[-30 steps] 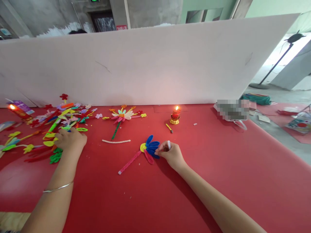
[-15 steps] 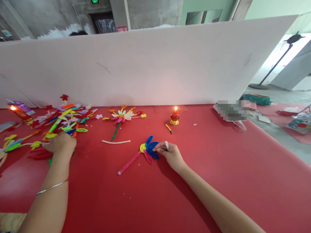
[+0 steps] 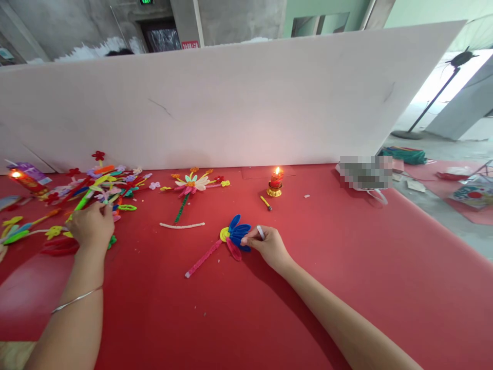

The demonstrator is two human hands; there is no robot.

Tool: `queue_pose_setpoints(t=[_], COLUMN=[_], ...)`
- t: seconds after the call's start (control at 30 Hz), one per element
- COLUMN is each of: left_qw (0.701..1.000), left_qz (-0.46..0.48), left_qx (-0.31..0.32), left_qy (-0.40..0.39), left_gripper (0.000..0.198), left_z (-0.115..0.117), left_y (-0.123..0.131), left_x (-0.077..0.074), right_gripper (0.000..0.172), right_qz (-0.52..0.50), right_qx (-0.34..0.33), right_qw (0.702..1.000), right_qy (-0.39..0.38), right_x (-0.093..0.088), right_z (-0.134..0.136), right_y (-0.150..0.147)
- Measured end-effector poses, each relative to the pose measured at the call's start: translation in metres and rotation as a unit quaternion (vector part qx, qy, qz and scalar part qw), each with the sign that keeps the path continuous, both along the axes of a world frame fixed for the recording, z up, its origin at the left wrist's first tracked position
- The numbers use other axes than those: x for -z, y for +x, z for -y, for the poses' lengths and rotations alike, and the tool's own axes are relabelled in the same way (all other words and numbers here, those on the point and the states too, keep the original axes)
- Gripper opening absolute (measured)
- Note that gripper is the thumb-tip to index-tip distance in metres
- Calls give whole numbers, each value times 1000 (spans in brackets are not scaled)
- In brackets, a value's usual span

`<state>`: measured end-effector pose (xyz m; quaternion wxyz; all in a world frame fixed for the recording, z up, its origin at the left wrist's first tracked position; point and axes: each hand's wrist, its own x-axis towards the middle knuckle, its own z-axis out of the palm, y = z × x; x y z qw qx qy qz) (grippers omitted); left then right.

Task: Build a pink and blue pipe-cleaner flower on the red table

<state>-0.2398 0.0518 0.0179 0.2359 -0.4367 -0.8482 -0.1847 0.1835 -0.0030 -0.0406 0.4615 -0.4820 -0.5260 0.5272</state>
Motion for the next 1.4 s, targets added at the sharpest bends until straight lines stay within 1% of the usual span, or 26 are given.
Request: queue_pose_setpoints(t=[0.1,0.17,0.23,0.3,0.37,0.47,0.5,0.57,0.63,0.67,0.7,0.77,0.83,0.93,1.03,1.17,1.23,1.3,1.4], left_qw=[993,977,948,912,875,821,804,770,746,738,725,704,695,689,679,669,665,671,687], left_qz=[17,71,160,252,327,428,458,498,506,500,497,485,459,415,390,363,348,323,274], left_qx=[92,165,230,284,329,361,370,396,432,452,472,509,536,569,594,617,629,638,648], left_qy=[72,113,148,158,140,108,88,40,-10,-34,-62,-104,-139,-170,-184,-200,-203,-199,-181], left_gripper=[30,27,36,41,34,28,28,28,31,33,35,35,33,32,33,34,34,33,29], left_z=[-4,-8,-12,-16,-21,-22,-21,-15,-5,1,7,18,29,40,46,51,54,56,60], left_y=[8,16,27,38,52,80,92,118,143,154,164,181,194,208,216,222,224,225,227], left_x=[-1,-1,0,2,5,8,9,9,7,7,6,5,6,9,13,16,16,17,16], right_gripper=[35,37,40,43,44,41,42,50,57,57,55,42,33,32,30,32,30,28,30], right_qz=[7,2,-15,-32,-33,14,36,75,99,102,96,59,19,5,0,3,7,5,-2], right_qx=[-10,-13,-18,-22,-18,-17,-10,20,65,83,96,107,108,106,92,24,-9,-21,-9], right_qw=[1000,1000,1000,999,999,1000,999,996,992,991,990,991,991,992,994,998,998,998,999], right_qy=[0,3,4,3,5,22,30,40,36,35,38,58,80,69,50,58,59,54,45], right_x=[2,3,2,1,-2,-5,-7,-9,-11,-11,-12,-14,-15,-17,-20,-23,-23,-23,-23], right_z=[0,0,1,1,1,0,0,-1,-3,-5,-6,-7,-7,-5,0,7,9,11,11], right_y=[0,0,-1,-1,-1,2,4,8,12,14,16,17,17,13,9,4,2,0,-1])
